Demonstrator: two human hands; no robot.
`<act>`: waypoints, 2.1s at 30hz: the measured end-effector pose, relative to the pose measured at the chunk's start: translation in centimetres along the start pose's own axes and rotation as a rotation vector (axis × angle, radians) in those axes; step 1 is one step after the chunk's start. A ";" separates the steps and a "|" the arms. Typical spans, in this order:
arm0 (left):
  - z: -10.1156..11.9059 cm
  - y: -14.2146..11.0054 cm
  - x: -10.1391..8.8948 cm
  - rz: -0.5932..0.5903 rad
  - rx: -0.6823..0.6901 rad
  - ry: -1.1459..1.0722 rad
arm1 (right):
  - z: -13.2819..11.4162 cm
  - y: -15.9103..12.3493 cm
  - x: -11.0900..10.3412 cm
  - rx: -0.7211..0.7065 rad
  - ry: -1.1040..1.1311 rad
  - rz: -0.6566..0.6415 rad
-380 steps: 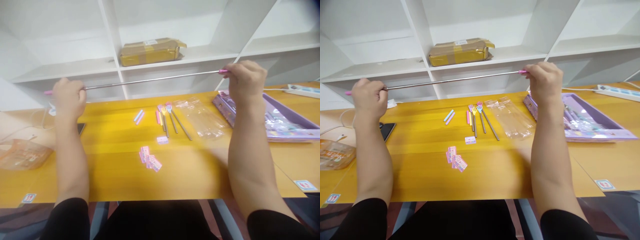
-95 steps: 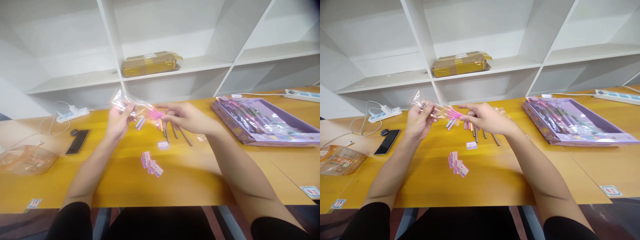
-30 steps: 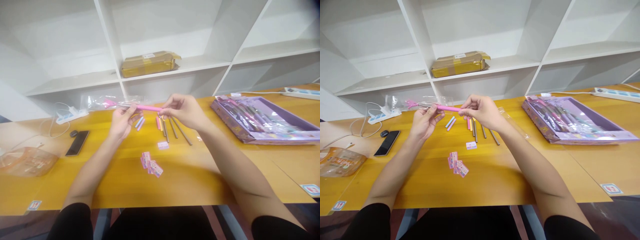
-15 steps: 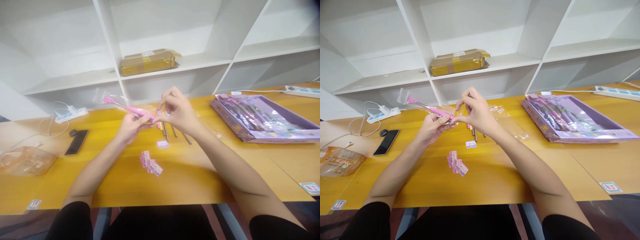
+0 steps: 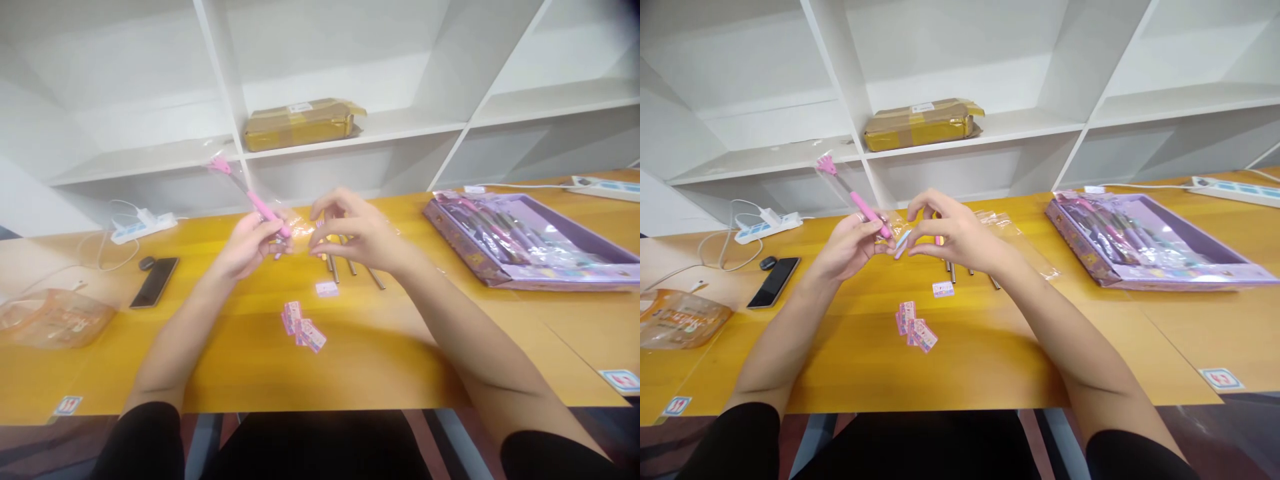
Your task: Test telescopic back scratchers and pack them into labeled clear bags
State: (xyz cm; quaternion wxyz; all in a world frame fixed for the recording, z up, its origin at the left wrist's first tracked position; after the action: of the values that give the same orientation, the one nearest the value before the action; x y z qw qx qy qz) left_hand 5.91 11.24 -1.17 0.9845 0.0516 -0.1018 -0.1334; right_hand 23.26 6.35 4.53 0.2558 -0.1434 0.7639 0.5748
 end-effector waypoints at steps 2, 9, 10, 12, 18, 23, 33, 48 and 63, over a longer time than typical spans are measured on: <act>0.0 0.0 0.1 -0.024 -0.006 -0.001 | -0.6 0.0 0.4 -0.053 -0.034 -0.009; -0.7 0.0 1.1 -0.169 0.001 0.153 | -1.4 0.0 1.3 -0.116 -0.098 0.007; -0.9 -0.1 1.2 -0.203 0.021 0.202 | -1.3 0.1 1.4 -0.100 -0.081 0.008; -1.2 -0.1 1.5 -0.258 0.050 0.279 | -1.0 0.1 1.6 -0.066 -0.038 0.012; -1.9 -0.2 2.0 -0.281 0.026 0.238 | 0.7 0.0 1.7 0.135 0.087 0.052; -2.1 -0.5 2.3 -0.283 0.003 0.225 | 1.5 0.0 1.7 0.252 0.129 0.040; -1.2 -0.5 2.4 -0.238 0.097 0.345 | 4.1 -1.2 3.0 0.534 0.305 0.035; 0.9 -2.4 4.1 -0.478 0.445 0.740 | 1.9 -1.1 6.2 0.471 0.575 -0.271; 3.6 -4.3 5.8 -0.520 0.849 0.832 | 1.0 -0.9 4.1 0.284 0.429 -0.387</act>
State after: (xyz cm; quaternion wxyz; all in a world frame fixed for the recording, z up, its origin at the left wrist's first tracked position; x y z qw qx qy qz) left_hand 9.53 5.25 2.82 0.7711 0.5067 0.2602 -0.2844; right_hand 20.53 7.31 1.31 0.2108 -0.3668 0.8315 0.3599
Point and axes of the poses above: each hand's wrist, its own y-axis towards the middle knuckle, its own x-axis out of the palm, z = x × y, the point moved 10 cm from there along y, towards the middle knuckle, and after that the axes turned 4 degrees about z, right-handed, at the moved point
